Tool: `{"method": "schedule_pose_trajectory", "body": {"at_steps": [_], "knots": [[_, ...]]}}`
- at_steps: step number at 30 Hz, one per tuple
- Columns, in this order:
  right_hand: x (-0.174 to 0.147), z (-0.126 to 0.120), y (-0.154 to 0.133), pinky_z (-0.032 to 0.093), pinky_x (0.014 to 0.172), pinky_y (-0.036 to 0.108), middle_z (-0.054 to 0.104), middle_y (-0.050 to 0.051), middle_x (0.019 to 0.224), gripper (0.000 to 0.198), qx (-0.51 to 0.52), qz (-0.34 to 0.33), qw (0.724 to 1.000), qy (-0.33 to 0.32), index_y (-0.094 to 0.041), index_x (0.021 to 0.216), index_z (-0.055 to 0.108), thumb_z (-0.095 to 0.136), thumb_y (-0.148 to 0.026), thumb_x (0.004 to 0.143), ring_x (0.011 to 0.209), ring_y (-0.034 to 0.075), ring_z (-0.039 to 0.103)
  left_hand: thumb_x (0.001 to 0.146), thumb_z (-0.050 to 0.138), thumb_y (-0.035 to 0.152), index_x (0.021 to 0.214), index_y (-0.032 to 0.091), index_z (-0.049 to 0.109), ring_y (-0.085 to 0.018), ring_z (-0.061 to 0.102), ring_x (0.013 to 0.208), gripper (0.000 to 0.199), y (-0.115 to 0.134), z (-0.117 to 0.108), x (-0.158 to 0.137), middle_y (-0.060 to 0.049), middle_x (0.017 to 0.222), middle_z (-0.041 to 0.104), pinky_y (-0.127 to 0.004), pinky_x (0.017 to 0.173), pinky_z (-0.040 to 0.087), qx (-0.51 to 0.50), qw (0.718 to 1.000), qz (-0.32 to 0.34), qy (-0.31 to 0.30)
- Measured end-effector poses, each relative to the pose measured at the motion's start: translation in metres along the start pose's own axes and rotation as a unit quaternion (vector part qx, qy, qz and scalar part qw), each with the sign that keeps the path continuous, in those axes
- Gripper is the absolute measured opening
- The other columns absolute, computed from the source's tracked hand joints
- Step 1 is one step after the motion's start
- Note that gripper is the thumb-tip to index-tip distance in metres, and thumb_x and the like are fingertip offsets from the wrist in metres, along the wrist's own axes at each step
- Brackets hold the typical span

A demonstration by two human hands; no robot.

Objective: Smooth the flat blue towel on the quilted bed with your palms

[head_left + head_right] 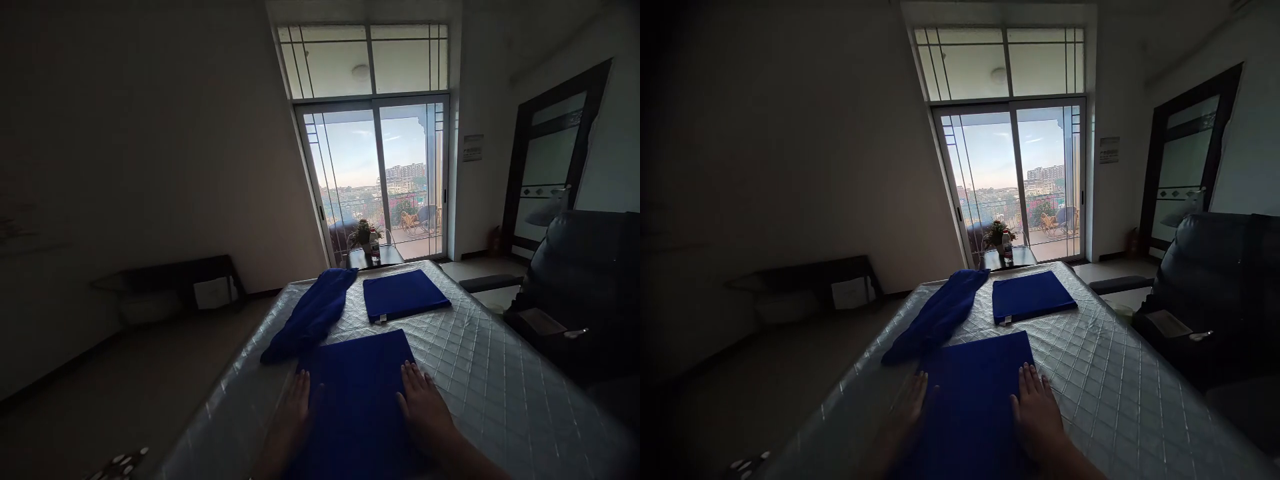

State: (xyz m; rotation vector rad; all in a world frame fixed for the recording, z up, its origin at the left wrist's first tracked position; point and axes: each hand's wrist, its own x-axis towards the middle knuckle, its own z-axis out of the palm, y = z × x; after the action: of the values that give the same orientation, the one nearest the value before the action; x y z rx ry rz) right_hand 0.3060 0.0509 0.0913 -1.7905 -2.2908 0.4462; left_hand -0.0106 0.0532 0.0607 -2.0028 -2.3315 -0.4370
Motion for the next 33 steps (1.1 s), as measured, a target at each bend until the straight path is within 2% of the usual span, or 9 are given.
{"method": "schedule_pose_trajectory", "body": {"at_steps": [3, 11, 14, 20, 24, 28, 33], "knots": [[0.000, -0.001, 0.001, 0.013, 0.128, 0.044, 0.016, 0.007, 0.168, 0.067, -0.003, -0.002, 1.000, -0.002, -0.010, 0.159, 0.024, 0.021, -0.043, 0.101, 0.156, 0.021, 0.012, 0.099, 0.024, 0.059, 0.153, 0.007, 0.042, -0.026, 0.027, 0.154, 0.077, -0.001, -0.007, -0.002, -0.014, 0.165, 0.034, -0.044, 0.126, 0.030, -0.021, 0.999, -0.027, -0.039], [0.000, 0.002, 0.002, 0.014, 0.128, 0.043, 0.023, 0.007, 0.167, 0.067, -0.003, -0.009, 1.000, 0.027, -0.011, 0.158, 0.028, 0.024, -0.045, 0.101, 0.155, 0.021, 0.015, 0.097, 0.023, 0.063, 0.156, 0.003, 0.031, -0.027, 0.019, 0.156, 0.084, 0.000, -0.008, -0.001, -0.015, 0.168, 0.024, -0.046, 0.127, 0.024, -0.037, 0.997, -0.018, -0.070], [0.000, 0.003, 0.000, 0.015, 0.128, 0.043, 0.021, 0.007, 0.167, 0.068, -0.013, -0.008, 1.000, 0.022, -0.011, 0.158, 0.027, 0.023, -0.046, 0.101, 0.156, 0.021, 0.015, 0.097, 0.023, 0.064, 0.156, 0.001, 0.029, -0.027, 0.020, 0.156, 0.087, -0.002, -0.007, 0.000, -0.017, 0.167, 0.024, -0.047, 0.128, 0.022, -0.036, 0.997, -0.009, -0.073], [0.002, 0.005, -0.003, 0.016, 0.128, 0.043, 0.025, 0.008, 0.166, 0.065, -0.071, -0.004, 0.997, 0.027, -0.013, 0.157, 0.034, 0.029, -0.041, 0.099, 0.155, 0.022, 0.019, 0.097, 0.026, 0.064, 0.154, 0.005, 0.038, -0.028, 0.028, 0.154, 0.083, -0.002, -0.007, -0.001, -0.016, 0.165, 0.031, -0.047, 0.126, 0.028, -0.036, 0.998, -0.010, -0.042], [0.016, -0.004, -0.005, 0.015, 0.128, 0.044, 0.031, 0.011, 0.164, 0.066, -0.072, -0.028, 0.997, 0.029, -0.011, 0.155, 0.039, 0.033, -0.043, 0.097, 0.154, 0.025, 0.022, 0.097, 0.028, 0.063, 0.153, 0.008, 0.043, -0.029, 0.032, 0.152, 0.079, 0.000, -0.011, -0.002, -0.016, 0.163, 0.036, -0.047, 0.125, 0.031, -0.029, 0.999, 0.005, -0.035], [0.042, -0.011, -0.009, 0.015, 0.127, 0.043, 0.026, 0.011, 0.166, 0.067, -0.047, -0.037, 0.997, 0.040, -0.009, 0.158, 0.032, 0.028, -0.042, 0.099, 0.156, 0.023, 0.018, 0.098, 0.027, 0.064, 0.153, 0.008, 0.042, -0.030, 0.031, 0.152, 0.080, 0.001, -0.015, -0.005, -0.016, 0.164, 0.034, -0.048, 0.125, 0.031, -0.031, 0.999, 0.003, -0.037], [0.067, 0.000, -0.001, 0.011, 0.127, 0.038, 0.019, 0.012, 0.169, 0.070, -0.035, -0.023, 0.999, 0.021, -0.004, 0.159, 0.023, 0.024, -0.044, 0.101, 0.157, 0.020, 0.010, 0.098, 0.021, 0.068, 0.156, 0.006, 0.035, -0.029, 0.028, 0.154, 0.086, 0.001, -0.016, -0.006, -0.017, 0.166, 0.029, -0.049, 0.125, 0.031, -0.042, 0.998, -0.007, -0.053]]}}
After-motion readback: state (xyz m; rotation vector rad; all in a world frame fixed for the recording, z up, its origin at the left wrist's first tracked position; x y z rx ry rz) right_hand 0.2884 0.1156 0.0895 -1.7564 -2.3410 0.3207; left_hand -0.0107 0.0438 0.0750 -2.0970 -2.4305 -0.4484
